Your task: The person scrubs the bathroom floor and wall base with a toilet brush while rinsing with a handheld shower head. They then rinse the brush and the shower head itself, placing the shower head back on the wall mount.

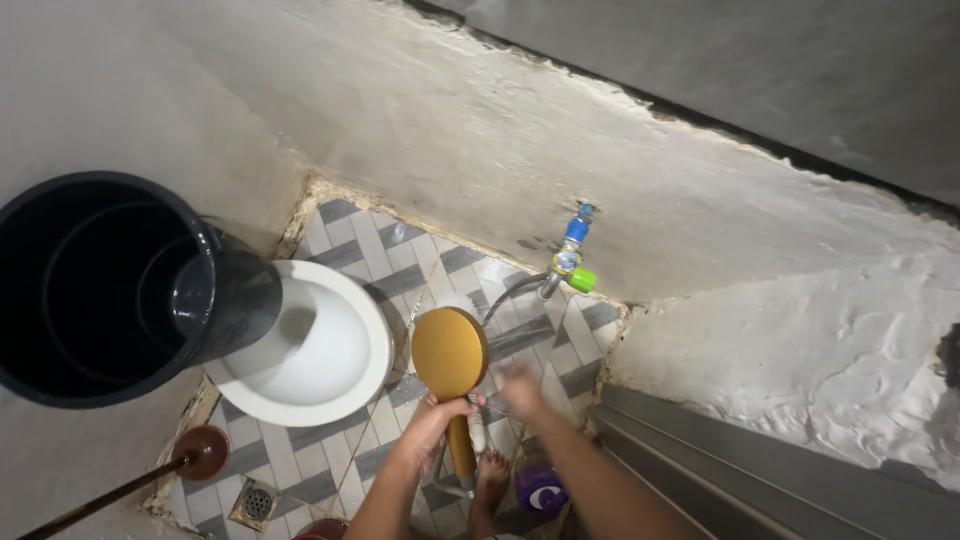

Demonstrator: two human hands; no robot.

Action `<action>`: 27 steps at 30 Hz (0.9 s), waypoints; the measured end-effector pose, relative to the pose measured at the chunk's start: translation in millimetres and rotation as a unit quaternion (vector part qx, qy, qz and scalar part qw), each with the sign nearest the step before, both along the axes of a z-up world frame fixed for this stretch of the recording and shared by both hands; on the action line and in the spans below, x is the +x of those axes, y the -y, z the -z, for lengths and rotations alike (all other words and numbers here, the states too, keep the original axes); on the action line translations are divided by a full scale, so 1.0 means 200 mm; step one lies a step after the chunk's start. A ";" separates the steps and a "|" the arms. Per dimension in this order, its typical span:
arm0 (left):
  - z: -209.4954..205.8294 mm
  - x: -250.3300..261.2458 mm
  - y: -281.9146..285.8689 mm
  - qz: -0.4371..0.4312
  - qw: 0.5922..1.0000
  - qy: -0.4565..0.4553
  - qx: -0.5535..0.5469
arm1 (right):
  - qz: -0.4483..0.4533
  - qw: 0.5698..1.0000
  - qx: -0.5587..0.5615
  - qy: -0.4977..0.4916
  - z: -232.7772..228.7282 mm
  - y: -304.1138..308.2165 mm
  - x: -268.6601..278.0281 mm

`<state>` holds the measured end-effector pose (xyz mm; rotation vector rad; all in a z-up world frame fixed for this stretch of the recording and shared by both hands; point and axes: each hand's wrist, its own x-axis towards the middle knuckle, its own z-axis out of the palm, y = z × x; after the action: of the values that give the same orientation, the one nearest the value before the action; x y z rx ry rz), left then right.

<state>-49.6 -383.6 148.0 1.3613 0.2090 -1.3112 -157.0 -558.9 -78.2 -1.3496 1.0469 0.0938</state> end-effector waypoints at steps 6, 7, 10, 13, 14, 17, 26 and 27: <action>0.14 -0.01 -0.12 0.012 0.999 0.022 0.044 | 0.069 0.867 0.476 0.126 -0.25 -0.34 0.05; 0.18 -0.01 -0.12 0.019 0.998 0.058 0.013 | 0.065 0.879 0.460 0.110 -0.32 -0.32 0.09; 0.27 -0.08 -0.15 0.023 0.988 0.148 -0.035 | 0.090 0.912 0.392 0.079 -0.46 -0.28 0.12; 0.31 -0.13 -0.12 -0.017 0.982 0.188 -0.029 | 0.144 0.938 0.304 0.083 -0.43 -0.19 0.11; 0.31 -0.13 -0.12 -0.041 0.982 0.180 -0.048 | 0.141 0.944 0.290 0.066 -0.40 -0.14 0.09; 0.34 -0.11 -0.15 -0.041 0.983 0.180 0.009 | 0.083 0.976 0.203 0.011 -0.32 0.02 -0.05; 0.37 -0.02 -0.16 -0.046 0.979 0.198 -0.018 | 0.056 0.990 0.120 -0.057 0.00 0.10 -0.35; 0.40 -0.03 -0.14 -0.046 0.980 0.189 -0.030 | 0.071 0.989 0.113 -0.065 0.06 0.09 -0.36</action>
<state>-55.3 -355.7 68.7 1.5021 -0.0265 -0.9522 -229.2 -577.6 -90.9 -1.0724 1.2016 0.1894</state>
